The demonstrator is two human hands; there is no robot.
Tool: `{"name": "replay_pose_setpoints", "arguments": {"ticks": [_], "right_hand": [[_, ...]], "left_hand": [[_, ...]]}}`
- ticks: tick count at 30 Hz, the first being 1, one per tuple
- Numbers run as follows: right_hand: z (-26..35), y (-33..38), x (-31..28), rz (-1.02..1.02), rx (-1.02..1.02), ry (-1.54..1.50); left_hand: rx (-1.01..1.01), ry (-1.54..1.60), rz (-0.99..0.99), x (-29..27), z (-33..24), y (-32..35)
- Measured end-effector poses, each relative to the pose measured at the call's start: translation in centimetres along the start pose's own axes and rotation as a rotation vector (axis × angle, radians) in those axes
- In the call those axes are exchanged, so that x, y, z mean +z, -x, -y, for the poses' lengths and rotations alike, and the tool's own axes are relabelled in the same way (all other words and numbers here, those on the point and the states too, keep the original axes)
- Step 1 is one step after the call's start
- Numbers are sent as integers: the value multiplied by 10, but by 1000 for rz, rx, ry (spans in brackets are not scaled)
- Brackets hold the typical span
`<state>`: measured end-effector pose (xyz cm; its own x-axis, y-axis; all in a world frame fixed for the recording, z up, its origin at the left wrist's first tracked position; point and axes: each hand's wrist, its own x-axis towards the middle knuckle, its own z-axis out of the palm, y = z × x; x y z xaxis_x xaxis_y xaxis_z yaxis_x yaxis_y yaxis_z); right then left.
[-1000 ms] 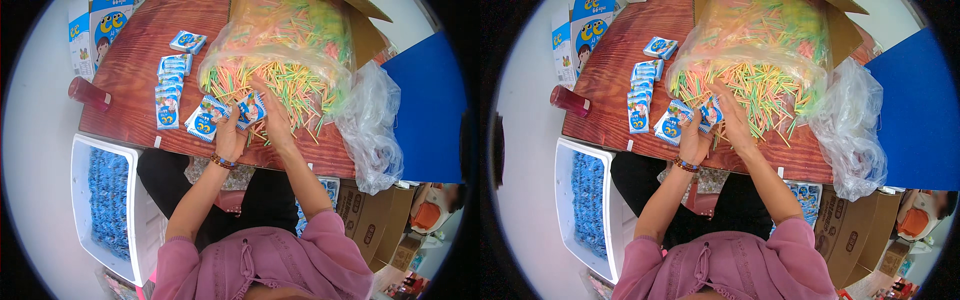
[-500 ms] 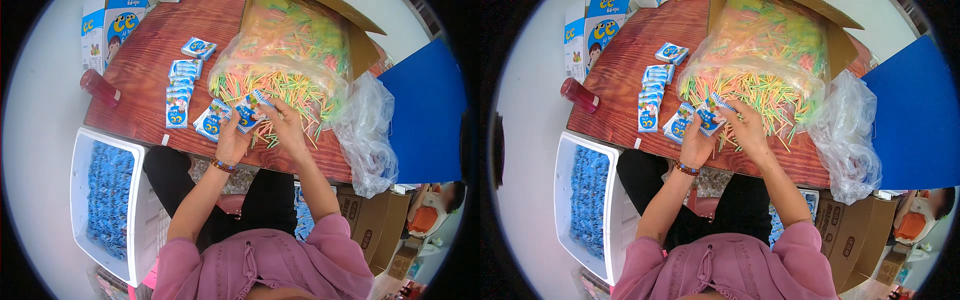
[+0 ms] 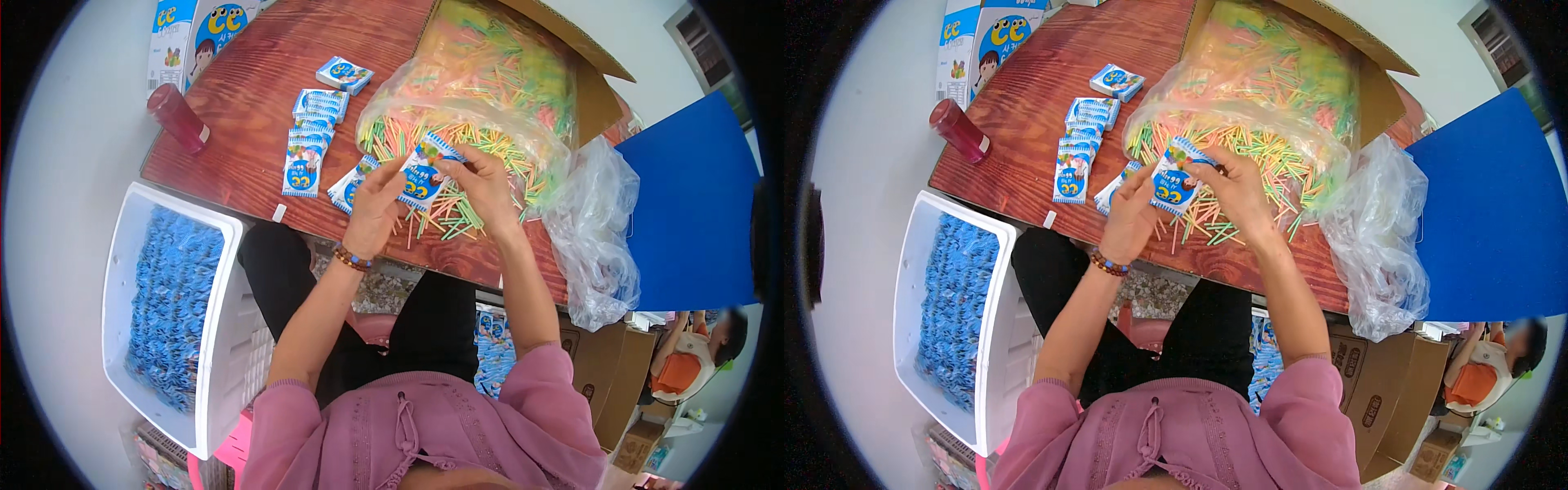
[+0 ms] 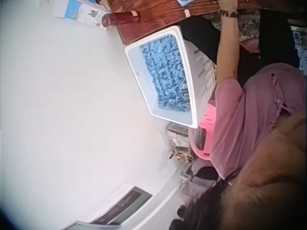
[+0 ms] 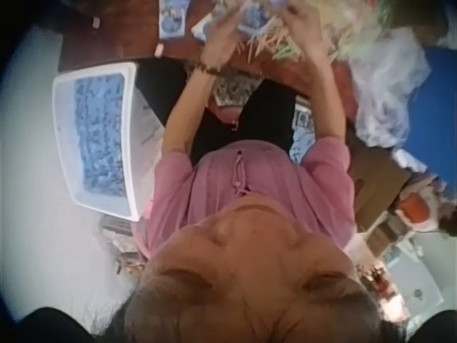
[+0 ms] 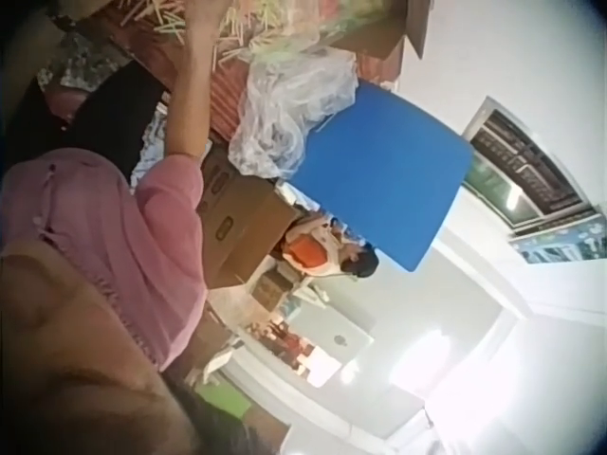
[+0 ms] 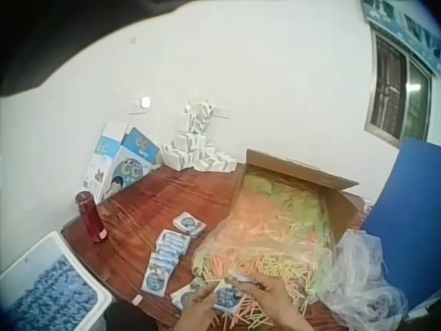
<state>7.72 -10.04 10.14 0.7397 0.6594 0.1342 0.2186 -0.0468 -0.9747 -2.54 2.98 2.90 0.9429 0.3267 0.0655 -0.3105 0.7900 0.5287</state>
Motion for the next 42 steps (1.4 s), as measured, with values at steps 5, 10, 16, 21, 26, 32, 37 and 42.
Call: {"name": "replay_pose_setpoints", "arguments": {"ticks": [5, 10, 16, 21, 26, 32, 37, 42], "right_hand": [[-7, -14, 2, 171, -92, 153], [-10, -28, 21, 228, 84, -80], [-24, -62, 75, 298, 38, 106], [-55, -108, 140, 477, 64, 188], [-59, -114, 164, 351, 65, 436], [-53, -88, 99, 201, 122, 210], [-52, -41, 55, 336, 69, 589], [-59, 0, 54, 318, 6, 913]], "left_hand": [[18, -500, -24, 0, -19, -1], [45, -555, -147, -15, -32, 9], [225, -632, -346, -39, -76, 21], [469, -745, -604, -80, -109, 22], [300, -1231, -641, -112, -97, 16], [384, -1634, -599, -73, -78, 17], [382, -1907, -491, -62, -50, 25], [442, -2136, -450, -52, -44, 17]]}}
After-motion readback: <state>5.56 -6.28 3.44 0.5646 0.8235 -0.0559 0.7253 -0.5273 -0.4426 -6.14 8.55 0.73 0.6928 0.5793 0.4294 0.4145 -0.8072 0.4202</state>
